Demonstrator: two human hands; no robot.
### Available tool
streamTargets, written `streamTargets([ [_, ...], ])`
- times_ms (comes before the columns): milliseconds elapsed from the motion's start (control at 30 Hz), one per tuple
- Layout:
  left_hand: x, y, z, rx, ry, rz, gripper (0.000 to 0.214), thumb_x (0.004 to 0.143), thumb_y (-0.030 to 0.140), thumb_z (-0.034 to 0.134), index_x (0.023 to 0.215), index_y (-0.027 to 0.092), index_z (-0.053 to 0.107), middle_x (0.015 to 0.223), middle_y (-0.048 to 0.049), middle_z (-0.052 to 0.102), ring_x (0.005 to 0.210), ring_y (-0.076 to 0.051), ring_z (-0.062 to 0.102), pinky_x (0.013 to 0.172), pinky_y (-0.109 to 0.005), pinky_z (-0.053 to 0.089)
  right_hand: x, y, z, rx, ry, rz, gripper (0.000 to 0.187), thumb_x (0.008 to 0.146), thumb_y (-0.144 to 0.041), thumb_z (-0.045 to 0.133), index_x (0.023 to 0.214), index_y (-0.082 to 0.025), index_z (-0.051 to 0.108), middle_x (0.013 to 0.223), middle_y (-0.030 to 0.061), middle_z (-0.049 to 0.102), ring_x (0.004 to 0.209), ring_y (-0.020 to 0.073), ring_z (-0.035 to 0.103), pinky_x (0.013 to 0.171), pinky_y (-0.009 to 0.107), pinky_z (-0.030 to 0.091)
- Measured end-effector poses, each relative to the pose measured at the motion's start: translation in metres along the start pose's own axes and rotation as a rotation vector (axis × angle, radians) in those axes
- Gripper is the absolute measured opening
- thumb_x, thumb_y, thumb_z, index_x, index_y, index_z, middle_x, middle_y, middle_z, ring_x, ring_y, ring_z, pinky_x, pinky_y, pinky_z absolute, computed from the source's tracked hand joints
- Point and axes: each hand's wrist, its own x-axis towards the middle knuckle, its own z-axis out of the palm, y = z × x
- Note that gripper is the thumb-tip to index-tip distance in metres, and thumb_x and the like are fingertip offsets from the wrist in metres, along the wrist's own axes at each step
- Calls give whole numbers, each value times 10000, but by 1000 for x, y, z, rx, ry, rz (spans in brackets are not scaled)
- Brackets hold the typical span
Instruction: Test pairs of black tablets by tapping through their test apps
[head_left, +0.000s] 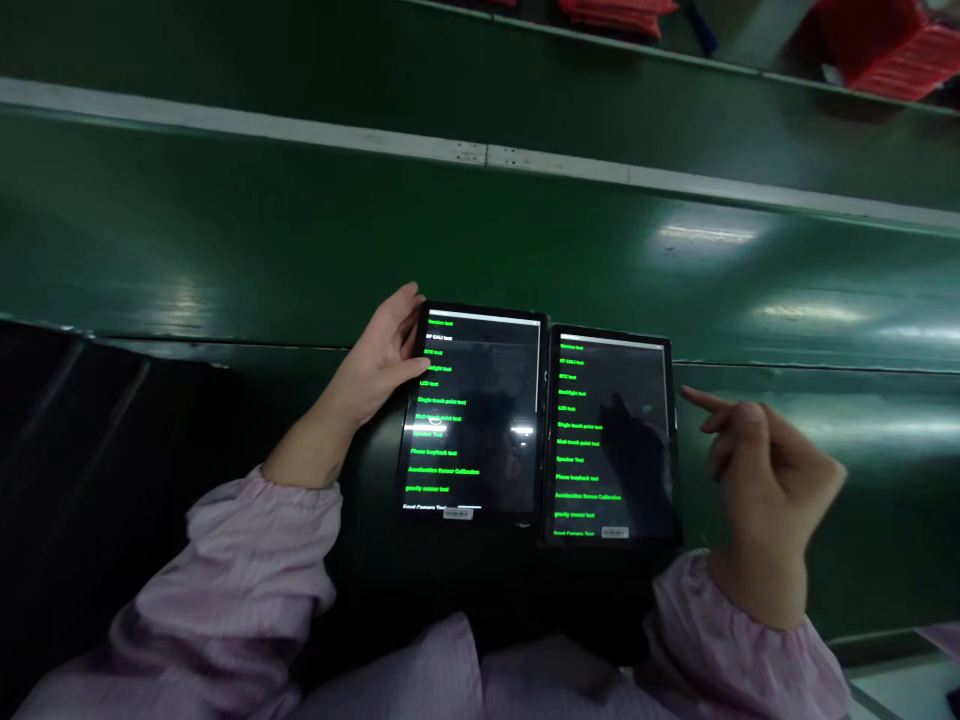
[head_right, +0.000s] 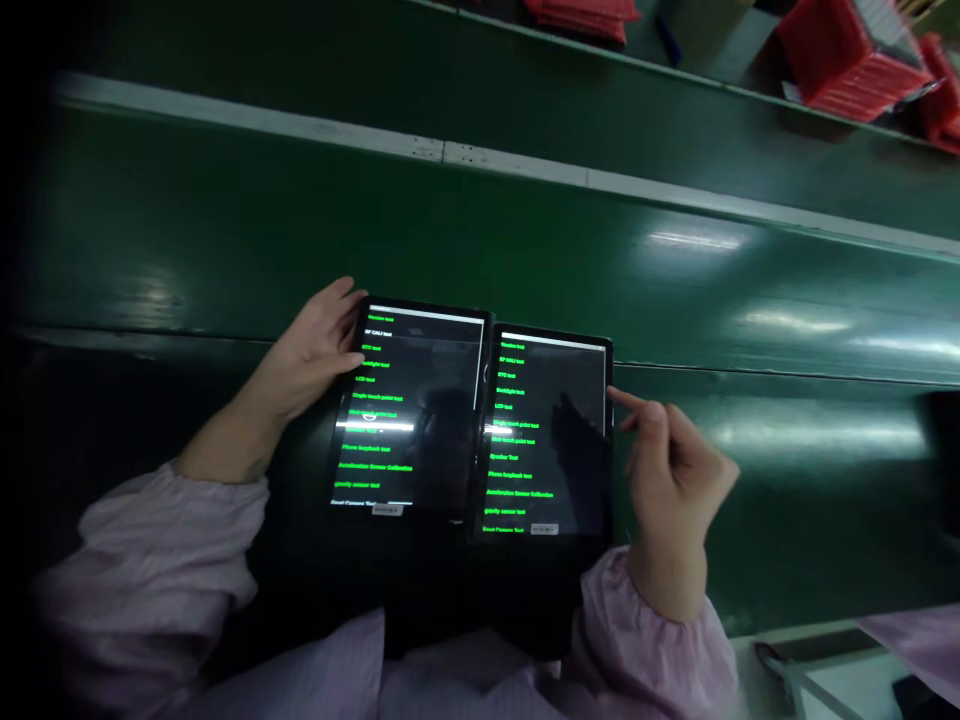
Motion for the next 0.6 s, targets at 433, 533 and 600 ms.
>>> streamTargets([
  [433,-36,14,22,118,393,-91,720,679,504,1008,1316,324,725,1418,-112,758,1460,-375,638,1274,-567,478,-14,62,-49,136,237,303,558,895,-693,788,585,-239,695,455,60,551,674,329,789,408,303,330],
  [533,-70,28,40,121,534,-127,504,770,503,930,1195,285,772,1304,-93,797,1407,-351,666,1278,-529,475,-21,71,-54,158,165,427,525,907,-703,741,665,-238,722,588,88,705,536,237,689,415,304,396],
  [600,-88,37,57,134,587,-163,403,822,494,870,1144,263,796,1290,-94,802,1398,-347,664,1284,-497,472,-24,74,-56,145,-38,484,565,907,-789,651,807,-242,752,767,101,812,514,206,672,472,322,508],
])
